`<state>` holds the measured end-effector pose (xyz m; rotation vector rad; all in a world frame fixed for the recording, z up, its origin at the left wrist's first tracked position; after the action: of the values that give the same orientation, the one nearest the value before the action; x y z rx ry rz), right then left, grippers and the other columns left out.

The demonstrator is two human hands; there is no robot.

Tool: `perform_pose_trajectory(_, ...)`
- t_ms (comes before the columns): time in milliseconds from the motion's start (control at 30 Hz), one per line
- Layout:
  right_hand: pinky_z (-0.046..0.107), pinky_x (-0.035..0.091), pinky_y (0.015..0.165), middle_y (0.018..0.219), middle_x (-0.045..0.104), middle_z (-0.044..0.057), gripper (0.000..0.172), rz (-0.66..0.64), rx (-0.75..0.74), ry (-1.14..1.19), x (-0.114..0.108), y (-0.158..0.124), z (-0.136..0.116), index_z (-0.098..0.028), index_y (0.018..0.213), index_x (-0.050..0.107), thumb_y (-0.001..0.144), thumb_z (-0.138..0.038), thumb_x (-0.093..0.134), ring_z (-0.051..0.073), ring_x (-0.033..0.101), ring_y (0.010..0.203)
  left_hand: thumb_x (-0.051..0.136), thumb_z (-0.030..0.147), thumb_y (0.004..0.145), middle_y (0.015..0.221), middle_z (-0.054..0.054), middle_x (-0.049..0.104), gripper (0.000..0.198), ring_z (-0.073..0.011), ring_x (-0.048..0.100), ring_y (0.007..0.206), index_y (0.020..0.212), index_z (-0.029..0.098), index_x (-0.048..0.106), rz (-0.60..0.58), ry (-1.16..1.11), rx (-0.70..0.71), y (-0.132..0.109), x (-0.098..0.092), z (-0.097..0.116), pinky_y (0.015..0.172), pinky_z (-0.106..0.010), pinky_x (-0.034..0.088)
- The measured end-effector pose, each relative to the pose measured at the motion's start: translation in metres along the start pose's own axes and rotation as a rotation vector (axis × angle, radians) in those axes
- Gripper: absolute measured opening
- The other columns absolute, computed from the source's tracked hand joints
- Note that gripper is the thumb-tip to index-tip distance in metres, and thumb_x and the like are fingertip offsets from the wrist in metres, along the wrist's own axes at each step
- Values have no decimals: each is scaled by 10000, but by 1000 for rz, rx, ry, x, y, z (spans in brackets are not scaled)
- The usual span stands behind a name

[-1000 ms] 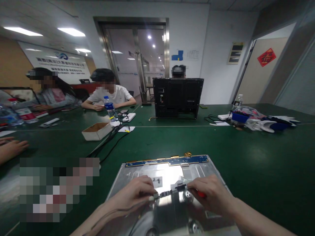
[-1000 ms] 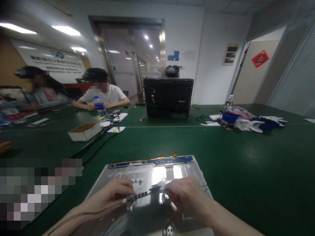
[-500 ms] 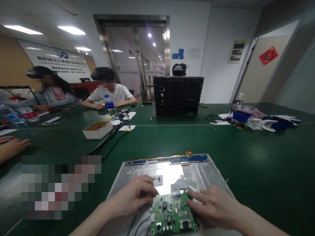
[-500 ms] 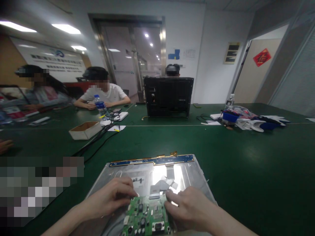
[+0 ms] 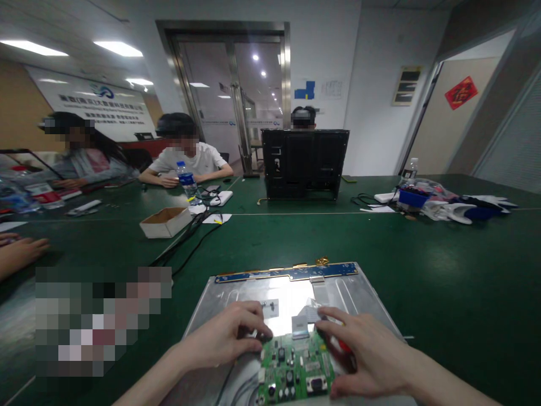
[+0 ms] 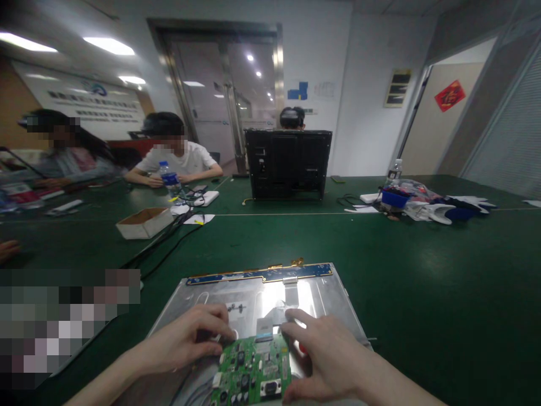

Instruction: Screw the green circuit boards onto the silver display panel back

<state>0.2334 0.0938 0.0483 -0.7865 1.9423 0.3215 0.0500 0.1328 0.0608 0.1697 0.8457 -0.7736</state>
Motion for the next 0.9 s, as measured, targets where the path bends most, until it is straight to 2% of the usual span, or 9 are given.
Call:
perform_pose_trajectory(267,568,447,956,1528,409,159,742,-32,0,47,-6,3,-4,-291,1410,503,745,-513,745,397,559,1217,682,302,830,909,-8,608,134,-164,570,850,923,267,771,-12,-62,-8,3,2,-8,782,-283,423)
perform_pose_trajectory(500,572,439,986,1540,402,131,737,-27,-14,58,-7,2,-3,-311,1424,491,761,-523,732,382,538,1249,687,271,806,880,-6,615,131,-162,576,840,907,263,770,-4,-56,-1,4,0,-5,761,-270,424)
perform_pose_trajectory(633,536,469,975,1519,433,146,712,3,-11,54,-11,1,-3,-269,1408,511,773,-494,742,362,565,1225,676,264,799,900,-6,640,179,-157,589,811,962,232,740,-10,-31,-27,3,-3,-8,700,-248,431)
perform_pose_trajectory(700,502,482,976,1457,513,145,611,108,-42,62,-23,-1,-1,-239,1370,550,813,-422,724,334,582,1213,639,297,826,854,-6,649,169,-150,589,757,942,208,725,57,16,-48,3,-12,-14,678,-248,435)
perform_pose_trajectory(733,473,495,969,1398,573,138,530,206,-79,78,-34,-4,-1,-230,1342,573,842,-358,698,309,604,1188,617,316,841,843,-9,655,175,-152,592,747,927,200,716,119,50,-56,3,-19,-17,684,-253,441)
perform_pose_trajectory(833,343,562,821,1102,734,95,353,635,-244,182,-82,-31,-2,-232,1224,648,890,-154,565,220,702,963,566,344,870,966,-43,677,217,-196,622,885,983,198,680,341,165,-40,-2,-44,-24,808,-309,476)
perform_pose_trajectory(900,271,557,647,894,748,47,324,905,-286,333,-110,-56,8,-257,1121,696,869,-111,552,177,703,741,562,354,874,1131,-77,656,287,-238,606,1048,1104,202,640,420,247,-14,-5,-51,-28,925,-367,473)
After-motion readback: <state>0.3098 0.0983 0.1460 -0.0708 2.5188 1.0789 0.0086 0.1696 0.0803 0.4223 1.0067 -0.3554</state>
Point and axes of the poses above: each hand's wrist, its own y-axis towards the middle knuckle, its own x-axis out of the palm, z = x × y, the point moved 10 cm from there along y, towards the middle knuckle
